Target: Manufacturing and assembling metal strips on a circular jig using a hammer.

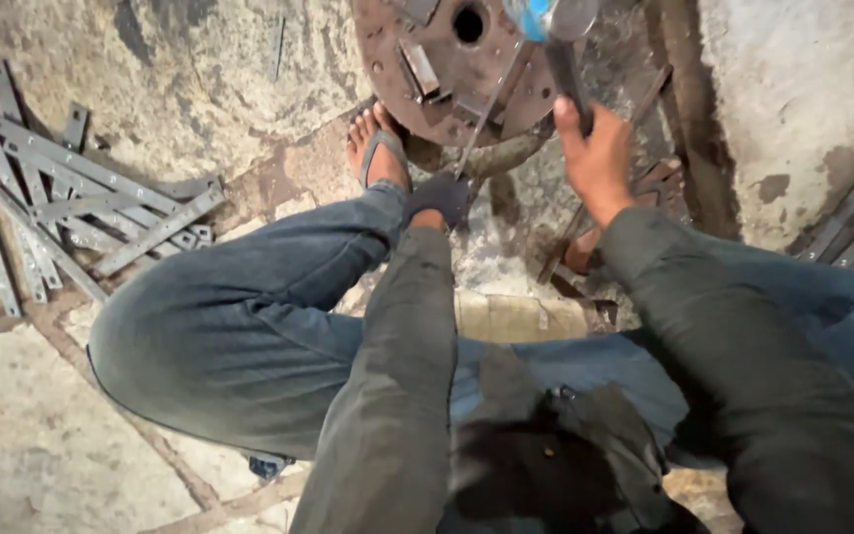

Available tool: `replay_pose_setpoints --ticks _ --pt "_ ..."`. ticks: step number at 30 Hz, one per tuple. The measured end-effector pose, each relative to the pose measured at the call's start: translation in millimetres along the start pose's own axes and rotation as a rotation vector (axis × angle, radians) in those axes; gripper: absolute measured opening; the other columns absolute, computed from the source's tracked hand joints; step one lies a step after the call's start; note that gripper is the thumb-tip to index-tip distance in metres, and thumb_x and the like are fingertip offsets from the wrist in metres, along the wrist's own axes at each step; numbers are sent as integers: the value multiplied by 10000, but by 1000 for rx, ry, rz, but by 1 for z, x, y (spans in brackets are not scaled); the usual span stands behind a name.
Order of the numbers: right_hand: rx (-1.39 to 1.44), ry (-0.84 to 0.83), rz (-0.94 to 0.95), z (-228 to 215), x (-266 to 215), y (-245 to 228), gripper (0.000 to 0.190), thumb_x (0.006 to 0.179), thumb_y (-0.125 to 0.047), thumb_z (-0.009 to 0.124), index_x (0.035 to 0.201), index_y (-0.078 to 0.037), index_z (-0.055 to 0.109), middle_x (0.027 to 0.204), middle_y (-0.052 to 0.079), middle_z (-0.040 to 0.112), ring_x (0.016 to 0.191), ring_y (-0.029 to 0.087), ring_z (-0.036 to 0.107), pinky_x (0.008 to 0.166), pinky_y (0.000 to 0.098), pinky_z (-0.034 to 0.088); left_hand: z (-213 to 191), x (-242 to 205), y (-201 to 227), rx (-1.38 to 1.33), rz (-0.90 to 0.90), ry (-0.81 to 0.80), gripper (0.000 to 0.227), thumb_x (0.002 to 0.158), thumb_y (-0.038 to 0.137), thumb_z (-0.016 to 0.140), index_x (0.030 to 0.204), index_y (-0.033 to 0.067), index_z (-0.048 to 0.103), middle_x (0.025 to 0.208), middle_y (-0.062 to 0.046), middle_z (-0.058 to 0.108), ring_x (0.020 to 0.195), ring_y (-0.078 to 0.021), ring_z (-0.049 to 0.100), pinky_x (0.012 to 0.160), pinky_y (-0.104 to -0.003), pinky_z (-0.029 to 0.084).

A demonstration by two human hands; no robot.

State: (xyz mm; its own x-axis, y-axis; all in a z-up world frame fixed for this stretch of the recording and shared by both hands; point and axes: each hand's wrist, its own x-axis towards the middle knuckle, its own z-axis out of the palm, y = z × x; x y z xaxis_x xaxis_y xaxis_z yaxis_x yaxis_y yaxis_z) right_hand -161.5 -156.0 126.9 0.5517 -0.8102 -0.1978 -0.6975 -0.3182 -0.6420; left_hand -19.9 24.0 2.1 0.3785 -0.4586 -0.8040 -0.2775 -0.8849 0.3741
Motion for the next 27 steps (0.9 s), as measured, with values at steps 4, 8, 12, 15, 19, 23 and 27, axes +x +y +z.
replay_pose_setpoints --ticks 4,8,12,15,19,23,27 --pt "5 -26 7 20 16 49 757 1037 -697 572 869 30 694 684 221 607 697 416 638 655 502 461 21 35 -9 27 71 -67 495 895 440 512 1230 128 698 1234 -229 686 1143 -437 665 957 -553 511" --pt "-156 39 13 6 11 41 753 1056 -693 597 848 20 723 692 195 628 696 380 644 648 489 462 2 33 20 -38 142 58 492 953 440 470 1180 79 714 1225 -242 679 1149 -449 637 978 -559 479" --pt "29 22 -39 0 -11 17 741 1037 -679 544 890 28 709 681 193 639 666 365 668 645 484 485 -3 30 42 -75 74 70 462 941 410 473 1176 96 718 1213 -234 684 1140 -429 649 953 -549 501" --pt "64 -9 109 5 -18 23 773 1018 -691 526 836 48 661 676 234 602 686 418 629 636 516 450 1 60 49 -90 -2 32 444 945 389 500 1166 67 712 1202 -235 702 1129 -426 673 953 -534 525" --pt "-49 -102 27 11 -26 21 741 1018 -697 540 858 11 693 688 214 626 685 400 657 643 497 470 56 142 15 161 259 103 426 975 342 470 1118 61 757 1206 -243 701 1121 -427 680 963 -542 523" --pt "-168 -135 100 -6 -32 -3 728 952 -721 541 855 -22 717 695 225 638 680 438 642 615 529 457 0 78 53 -113 82 71 478 941 464 550 1170 77 712 1199 -257 659 1151 -429 616 963 -532 487" --pt "-16 -152 60 2 -46 16 745 936 -732 513 925 -15 713 691 244 621 661 441 646 610 540 451 18 81 41 -15 52 88 460 957 419 546 1161 55 738 1228 -233 692 1167 -404 665 991 -520 519"
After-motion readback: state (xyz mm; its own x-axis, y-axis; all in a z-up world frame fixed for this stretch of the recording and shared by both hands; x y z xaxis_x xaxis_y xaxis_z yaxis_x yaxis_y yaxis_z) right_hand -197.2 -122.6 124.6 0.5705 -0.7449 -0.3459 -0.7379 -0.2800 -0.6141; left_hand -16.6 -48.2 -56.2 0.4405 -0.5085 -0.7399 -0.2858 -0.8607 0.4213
